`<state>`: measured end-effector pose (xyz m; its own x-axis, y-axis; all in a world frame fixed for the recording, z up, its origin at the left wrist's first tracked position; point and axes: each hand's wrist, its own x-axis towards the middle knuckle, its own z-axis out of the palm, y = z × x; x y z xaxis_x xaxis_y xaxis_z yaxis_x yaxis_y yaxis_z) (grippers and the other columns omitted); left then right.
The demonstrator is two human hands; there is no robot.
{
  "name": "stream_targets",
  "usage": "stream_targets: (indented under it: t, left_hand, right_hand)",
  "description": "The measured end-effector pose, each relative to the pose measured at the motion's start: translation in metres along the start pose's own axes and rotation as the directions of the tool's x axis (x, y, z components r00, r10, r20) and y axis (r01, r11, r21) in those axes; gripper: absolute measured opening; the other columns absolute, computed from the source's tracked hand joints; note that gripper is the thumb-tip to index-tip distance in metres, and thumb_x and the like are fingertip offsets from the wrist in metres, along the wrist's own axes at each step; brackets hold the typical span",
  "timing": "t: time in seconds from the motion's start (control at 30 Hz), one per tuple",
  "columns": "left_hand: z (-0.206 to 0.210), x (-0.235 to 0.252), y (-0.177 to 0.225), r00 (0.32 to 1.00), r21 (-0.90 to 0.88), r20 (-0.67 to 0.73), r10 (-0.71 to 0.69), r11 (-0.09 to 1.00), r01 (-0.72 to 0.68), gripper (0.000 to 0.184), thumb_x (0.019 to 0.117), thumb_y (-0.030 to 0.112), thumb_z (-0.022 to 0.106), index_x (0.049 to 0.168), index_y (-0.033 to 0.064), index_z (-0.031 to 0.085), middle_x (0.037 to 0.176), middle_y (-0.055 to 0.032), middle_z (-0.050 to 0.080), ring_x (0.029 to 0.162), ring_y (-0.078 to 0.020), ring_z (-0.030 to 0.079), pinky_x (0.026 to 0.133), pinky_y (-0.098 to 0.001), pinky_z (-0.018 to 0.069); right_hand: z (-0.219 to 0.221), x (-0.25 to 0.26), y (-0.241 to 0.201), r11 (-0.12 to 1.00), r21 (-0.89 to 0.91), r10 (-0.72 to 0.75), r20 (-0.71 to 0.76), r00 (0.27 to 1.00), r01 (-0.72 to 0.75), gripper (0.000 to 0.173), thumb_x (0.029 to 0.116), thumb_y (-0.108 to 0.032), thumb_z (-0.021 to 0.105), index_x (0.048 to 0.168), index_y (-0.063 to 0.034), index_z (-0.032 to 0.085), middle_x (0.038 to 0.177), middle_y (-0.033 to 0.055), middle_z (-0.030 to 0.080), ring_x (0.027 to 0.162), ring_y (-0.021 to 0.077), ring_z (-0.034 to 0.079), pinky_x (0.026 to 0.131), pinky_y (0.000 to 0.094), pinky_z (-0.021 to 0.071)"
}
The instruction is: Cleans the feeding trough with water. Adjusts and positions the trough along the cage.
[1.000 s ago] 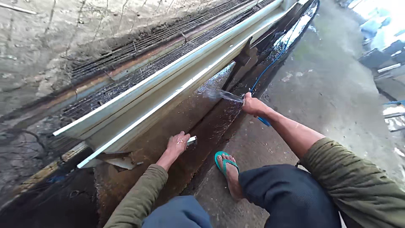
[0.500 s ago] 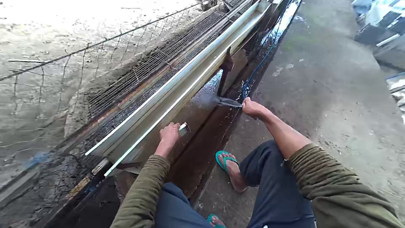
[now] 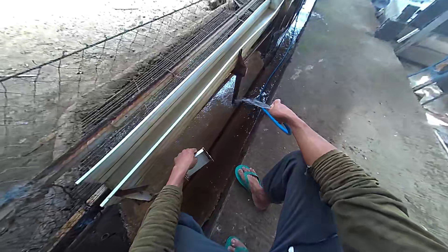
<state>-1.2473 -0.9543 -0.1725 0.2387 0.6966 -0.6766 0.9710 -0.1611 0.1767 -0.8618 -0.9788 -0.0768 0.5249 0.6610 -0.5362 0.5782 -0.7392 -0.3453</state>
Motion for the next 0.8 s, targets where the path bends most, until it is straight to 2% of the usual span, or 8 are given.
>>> stream_targets:
  t: [0.07,0.1,0.2,0.37,0.53,0.63,0.8]
  left_hand:
    - [-0.002,-0.001,0.002,1.000,-0.009,-0.004,0.027,1.000,-0.027,0.030,0.0996,0.019,0.059,0.128,0.0098,0.065,0.131,-0.0216,0.064,0.124,-0.0428,0.060,0.093,-0.0688,0.0478]
    - [-0.004,-0.001,0.002,0.999,-0.020,-0.008,0.042,0.999,-0.042,0.031,0.0999,0.020,0.060,0.129,0.0094,0.065,0.131,-0.0223,0.063,0.124,-0.0434,0.059,0.094,-0.0693,0.0476]
    - [-0.006,0.000,0.000,0.998,-0.031,-0.007,0.060,0.998,-0.060,0.031,0.1006,0.020,0.060,0.130,0.0095,0.065,0.131,-0.0225,0.064,0.124,-0.0438,0.059,0.094,-0.0693,0.0472]
    - [-0.008,0.000,-0.008,0.998,-0.011,-0.003,0.056,0.998,-0.056,0.029,0.1008,0.020,0.060,0.127,0.0087,0.066,0.129,-0.0224,0.064,0.123,-0.0433,0.060,0.093,-0.0688,0.0474]
    - [-0.008,0.001,-0.015,0.998,-0.016,-0.009,0.067,0.998,-0.067,0.028,0.1012,0.021,0.060,0.125,0.0070,0.066,0.125,-0.0238,0.065,0.121,-0.0438,0.061,0.093,-0.0686,0.0474]
    - [-0.008,0.001,-0.017,0.997,-0.017,-0.018,0.068,0.997,-0.069,0.027,0.1008,0.021,0.061,0.123,0.0072,0.067,0.124,-0.0236,0.066,0.120,-0.0432,0.062,0.093,-0.0685,0.0475]
    - [-0.010,0.001,-0.017,0.997,-0.010,-0.022,0.074,0.997,-0.074,0.028,0.1014,0.022,0.061,0.125,0.0074,0.066,0.125,-0.0234,0.066,0.120,-0.0439,0.061,0.094,-0.0676,0.0477]
  right_hand:
    - [-0.001,0.002,0.002,1.000,0.009,0.015,-0.006,1.000,-0.015,0.048,0.1094,-0.026,0.035,0.149,-0.0016,0.024,0.110,0.0273,0.060,0.087,0.0373,0.065,0.072,0.0523,0.0522]
    - [-0.003,0.001,0.001,0.999,0.021,0.026,-0.018,1.000,-0.026,0.050,0.1099,-0.027,0.033,0.152,-0.0012,0.023,0.115,0.0296,0.060,0.092,0.0401,0.066,0.075,0.0549,0.0529]
    - [-0.007,0.001,0.001,0.999,0.032,0.046,-0.049,0.998,-0.044,0.051,0.1106,-0.028,0.030,0.154,-0.0018,0.021,0.116,0.0296,0.060,0.095,0.0400,0.066,0.077,0.0552,0.0529]
    - [-0.010,0.004,0.003,0.998,0.045,0.054,-0.076,0.996,-0.050,0.050,0.1091,-0.027,0.034,0.152,-0.0020,0.023,0.111,0.0269,0.060,0.087,0.0371,0.065,0.072,0.0530,0.0521]
    - [-0.014,0.004,0.010,0.994,0.078,0.085,-0.109,0.990,-0.077,0.050,0.1080,-0.026,0.037,0.150,-0.0030,0.024,0.111,0.0260,0.059,0.087,0.0361,0.064,0.072,0.0523,0.0514]
    - [-0.017,0.003,0.012,0.991,0.098,0.101,-0.127,0.987,-0.089,0.053,0.1084,-0.027,0.037,0.153,-0.0027,0.023,0.116,0.0269,0.060,0.092,0.0373,0.066,0.075,0.0535,0.0526]
    - [-0.020,0.008,0.020,0.988,0.118,0.119,-0.153,0.981,-0.102,0.052,0.1068,-0.026,0.041,0.151,-0.0044,0.025,0.115,0.0255,0.061,0.091,0.0369,0.066,0.074,0.0532,0.0527]
